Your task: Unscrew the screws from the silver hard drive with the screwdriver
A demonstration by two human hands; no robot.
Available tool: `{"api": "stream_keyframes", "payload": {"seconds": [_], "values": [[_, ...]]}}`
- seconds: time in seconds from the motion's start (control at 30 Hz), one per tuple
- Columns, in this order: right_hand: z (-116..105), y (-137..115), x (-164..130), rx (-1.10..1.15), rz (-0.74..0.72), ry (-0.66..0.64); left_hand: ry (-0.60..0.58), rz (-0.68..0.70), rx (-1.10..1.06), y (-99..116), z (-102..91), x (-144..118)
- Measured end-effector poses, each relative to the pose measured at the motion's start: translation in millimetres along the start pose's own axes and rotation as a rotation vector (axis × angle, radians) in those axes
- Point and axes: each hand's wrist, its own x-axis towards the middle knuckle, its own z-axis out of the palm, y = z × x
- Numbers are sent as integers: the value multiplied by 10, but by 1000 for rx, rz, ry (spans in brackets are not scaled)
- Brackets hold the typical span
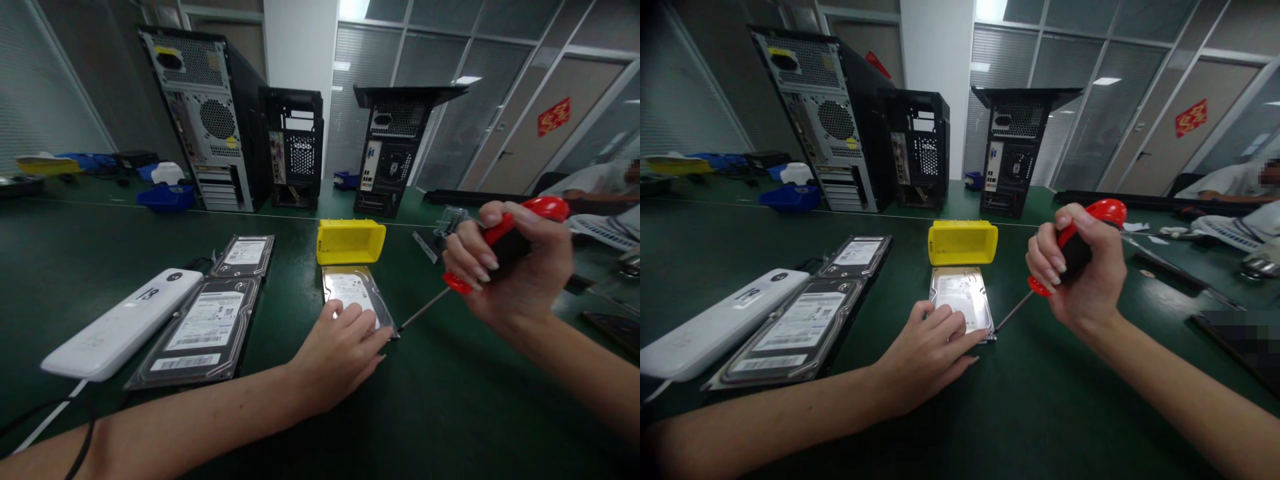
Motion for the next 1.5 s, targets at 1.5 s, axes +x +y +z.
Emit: {"api": "stream_keyframes", "payload": {"seconds": [1.5], "values": [[274,44,-38,-99,18,-39,18,20,28,22,18,-5]]}}
